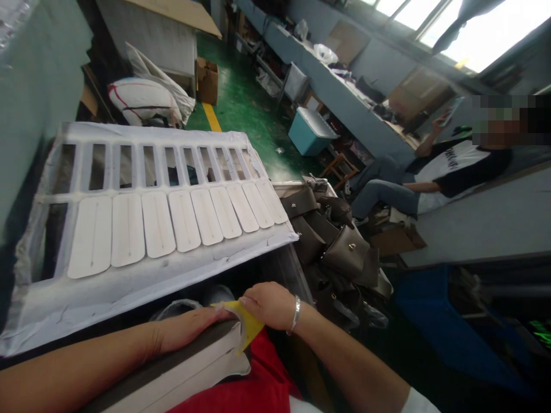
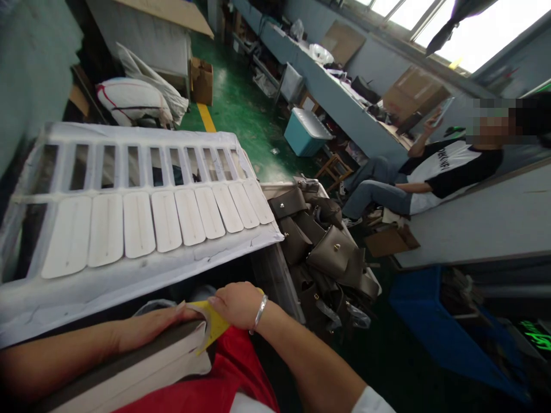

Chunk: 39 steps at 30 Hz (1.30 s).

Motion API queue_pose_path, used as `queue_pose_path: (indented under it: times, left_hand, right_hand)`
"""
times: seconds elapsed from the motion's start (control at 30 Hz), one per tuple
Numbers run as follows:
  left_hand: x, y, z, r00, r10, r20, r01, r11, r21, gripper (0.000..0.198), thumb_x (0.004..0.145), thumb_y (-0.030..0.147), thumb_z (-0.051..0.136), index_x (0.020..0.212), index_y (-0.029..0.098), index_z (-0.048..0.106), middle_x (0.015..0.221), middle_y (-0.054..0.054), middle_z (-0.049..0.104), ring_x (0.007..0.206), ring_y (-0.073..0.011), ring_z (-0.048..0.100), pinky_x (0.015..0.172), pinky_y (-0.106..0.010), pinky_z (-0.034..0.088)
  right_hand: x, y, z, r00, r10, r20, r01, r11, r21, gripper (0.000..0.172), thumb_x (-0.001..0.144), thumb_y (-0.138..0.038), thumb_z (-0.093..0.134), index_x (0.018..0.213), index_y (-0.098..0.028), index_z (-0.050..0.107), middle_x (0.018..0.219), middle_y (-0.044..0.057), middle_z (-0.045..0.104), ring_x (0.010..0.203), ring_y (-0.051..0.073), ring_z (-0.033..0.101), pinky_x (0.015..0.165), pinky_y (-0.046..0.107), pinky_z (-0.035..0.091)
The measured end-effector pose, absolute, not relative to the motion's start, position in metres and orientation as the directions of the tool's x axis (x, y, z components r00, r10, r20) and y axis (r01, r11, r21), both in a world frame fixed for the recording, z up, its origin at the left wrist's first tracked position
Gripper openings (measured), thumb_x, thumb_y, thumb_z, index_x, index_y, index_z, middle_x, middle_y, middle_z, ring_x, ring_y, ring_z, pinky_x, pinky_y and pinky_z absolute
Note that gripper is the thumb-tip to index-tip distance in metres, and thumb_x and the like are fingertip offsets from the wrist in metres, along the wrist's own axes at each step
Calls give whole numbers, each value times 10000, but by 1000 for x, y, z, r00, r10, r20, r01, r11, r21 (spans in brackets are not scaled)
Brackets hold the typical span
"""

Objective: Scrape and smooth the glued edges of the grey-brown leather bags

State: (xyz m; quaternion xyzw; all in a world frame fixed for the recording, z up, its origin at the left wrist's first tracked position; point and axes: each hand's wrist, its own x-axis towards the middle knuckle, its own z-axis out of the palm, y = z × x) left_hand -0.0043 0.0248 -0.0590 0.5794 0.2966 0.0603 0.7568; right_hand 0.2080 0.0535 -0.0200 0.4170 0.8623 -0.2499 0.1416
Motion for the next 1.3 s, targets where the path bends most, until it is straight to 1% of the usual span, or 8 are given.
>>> queue_pose_path:
  times: [0.13, 0.23, 0.3, 0.4, 0.53, 0.63, 1.1, 1.3]
  left_hand:
    - [-2, 25, -53, 898, 278, -342, 57, 696, 716, 737, 875, 566, -33, 1225, 223, 518, 1155, -19, 602, 1053, -224, 547, 986, -357, 338]
    - [-1, 23, -53, 905, 221, -363, 39, 808, 588, 849, 832, 605, -106, 1225, 188, 520, 1127, -42, 615, 1062, -232, 545, 992, -356, 331]
    - [-4, 20, -62, 865, 245, -439, 101, 770, 629, 835, 831, 628, -66, 1229, 184, 518, 1125, -41, 617, 1076, -239, 534, 984, -348, 346]
    - [-15, 14, -87, 757, 409, -510, 275, 509, 816, 647, 869, 605, 136, 1267, 228, 479, 1164, -2, 598, 1113, -230, 499, 997, -328, 339]
    - [-23, 9, -110, 740, 541, -399, 373, 164, 913, 532, 896, 509, 232, 1301, 229, 433, 1251, -1, 536, 1131, -209, 481, 1040, -319, 292]
    - [-21, 8, -108, 762, 527, -377, 414, 51, 909, 564, 890, 516, 221, 1304, 193, 427, 1279, -47, 510, 1140, -215, 480, 1040, -325, 299]
    - [-11, 11, -75, 732, 452, -509, 513, 126, 849, 564, 904, 516, 188, 1239, 178, 492, 1213, -49, 552, 1112, -202, 491, 1025, -303, 317]
    - [-5, 19, -57, 827, 419, -375, 353, 131, 926, 505, 938, 441, 173, 1244, 189, 486, 1232, -22, 542, 1110, -166, 487, 1036, -251, 289]
  right_hand:
    - [190, 56, -24, -556, 764, -328, 831, 513, -213, 490, 920, -437, 287, 670, -179, 620, 703, 30, 638, 698, 158, 573, 608, 283, 303]
    - [184, 53, -28, -585, 782, -214, 810, 553, -192, 484, 920, -431, 293, 646, -183, 606, 684, 11, 635, 689, 145, 562, 639, 300, 293]
    - [181, 51, -30, -615, 765, -194, 788, 585, -193, 480, 920, -422, 297, 640, -181, 603, 679, 6, 638, 681, 140, 561, 641, 307, 286]
    - [178, 52, -32, -657, 723, -213, 754, 629, -192, 484, 920, -412, 298, 638, -172, 609, 673, 11, 648, 668, 144, 570, 615, 320, 269]
    - [175, 57, -32, -710, 659, -250, 704, 682, -199, 473, 923, -394, 300, 675, -170, 634, 693, 22, 659, 671, 157, 582, 603, 331, 252]
    - [177, 59, -32, -735, 635, -237, 677, 703, -217, 440, 916, -374, 326, 680, -166, 634, 691, 25, 658, 663, 159, 581, 598, 332, 240]
    - [184, 46, -37, -772, 634, -57, 629, 746, -221, 436, 920, -349, 325, 619, -167, 584, 608, 23, 612, 584, 155, 525, 588, 340, 201]
    - [184, 35, -40, -743, 662, -100, 662, 705, -252, 423, 919, -345, 333, 632, -167, 587, 630, 36, 624, 603, 154, 534, 591, 335, 209]
